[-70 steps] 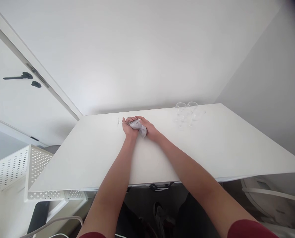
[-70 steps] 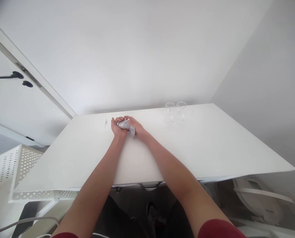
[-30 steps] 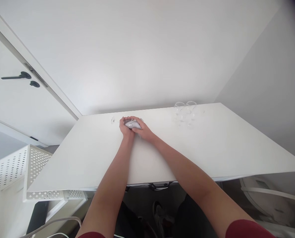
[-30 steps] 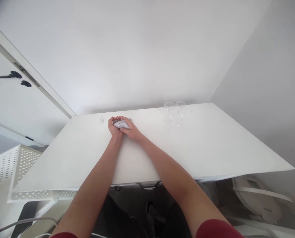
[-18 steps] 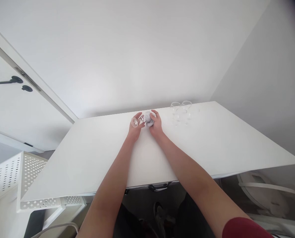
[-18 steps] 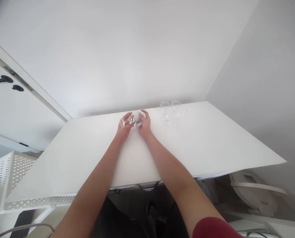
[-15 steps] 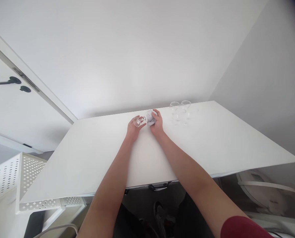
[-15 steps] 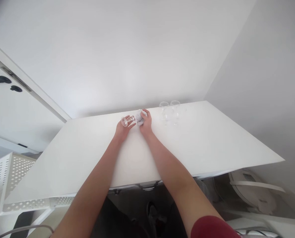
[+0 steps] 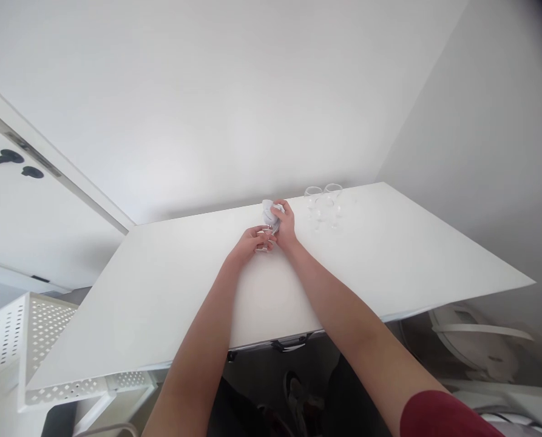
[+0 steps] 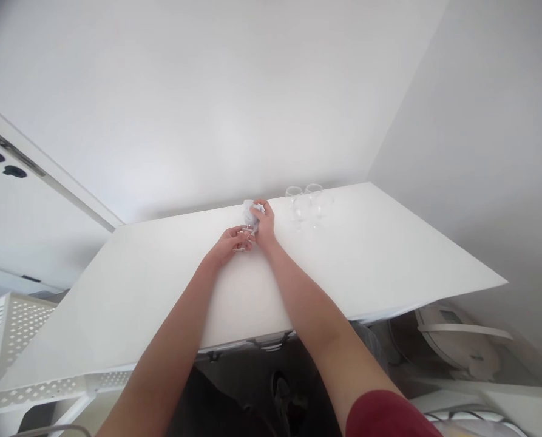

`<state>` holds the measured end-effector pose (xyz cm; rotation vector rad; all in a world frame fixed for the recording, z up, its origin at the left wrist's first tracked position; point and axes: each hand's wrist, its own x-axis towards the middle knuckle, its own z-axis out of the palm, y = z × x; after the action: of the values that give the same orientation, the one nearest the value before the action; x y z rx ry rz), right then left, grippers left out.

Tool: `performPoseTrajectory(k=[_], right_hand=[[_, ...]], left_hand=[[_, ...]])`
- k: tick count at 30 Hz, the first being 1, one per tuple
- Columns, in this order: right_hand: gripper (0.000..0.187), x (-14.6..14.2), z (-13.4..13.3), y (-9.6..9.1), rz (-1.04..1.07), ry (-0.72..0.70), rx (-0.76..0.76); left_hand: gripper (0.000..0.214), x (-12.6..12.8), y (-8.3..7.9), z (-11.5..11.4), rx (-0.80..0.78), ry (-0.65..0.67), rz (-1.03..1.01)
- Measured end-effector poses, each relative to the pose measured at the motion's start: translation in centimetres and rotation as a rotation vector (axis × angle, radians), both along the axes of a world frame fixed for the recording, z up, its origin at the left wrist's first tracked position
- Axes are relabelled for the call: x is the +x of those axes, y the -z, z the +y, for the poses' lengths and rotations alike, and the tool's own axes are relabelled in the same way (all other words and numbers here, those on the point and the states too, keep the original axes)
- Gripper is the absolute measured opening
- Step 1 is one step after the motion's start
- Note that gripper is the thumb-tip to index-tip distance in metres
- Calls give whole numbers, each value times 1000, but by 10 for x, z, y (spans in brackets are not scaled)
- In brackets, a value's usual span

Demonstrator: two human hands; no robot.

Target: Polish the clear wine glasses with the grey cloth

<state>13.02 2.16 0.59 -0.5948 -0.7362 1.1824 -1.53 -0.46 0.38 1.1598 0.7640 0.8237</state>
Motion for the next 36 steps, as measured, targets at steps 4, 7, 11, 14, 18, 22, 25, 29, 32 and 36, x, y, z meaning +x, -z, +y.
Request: performPoseTrajectory(k=[4, 7, 11, 14, 18, 22, 25, 29, 32, 36], right_hand=[[38, 3, 13, 9, 127, 44, -60], [38, 4, 25, 16, 202, 114, -197], [38, 1, 29, 20, 164, 41, -236], [35, -3, 24, 18, 129, -42, -173], [21, -2, 16, 11, 96, -255, -83], [32, 3, 9, 4, 46, -364, -26], [51, 6, 5, 1, -9, -418, 2], [60, 8, -1, -3, -20, -450, 66], [56, 7, -3, -6, -22, -486, 146], [48, 4, 1, -2, -35, -464, 158]], left_hand=[[50, -2, 4, 4, 48, -66, -21], [46, -6, 4, 9, 86, -275, -93], [42, -13, -1, 12, 107, -473, -219], [43, -13, -3, 10, 129, -427, -266], [47, -10, -2, 8, 138, -357, -236], [48, -10, 0, 10, 126, -387, -231], [48, -12, -1, 10, 102, -394, -280], [49, -15, -4, 9, 80, -399, -333], [49, -18, -4, 11, 75, -408, -364], [48, -20, -5, 12, 41, -412, -396]])
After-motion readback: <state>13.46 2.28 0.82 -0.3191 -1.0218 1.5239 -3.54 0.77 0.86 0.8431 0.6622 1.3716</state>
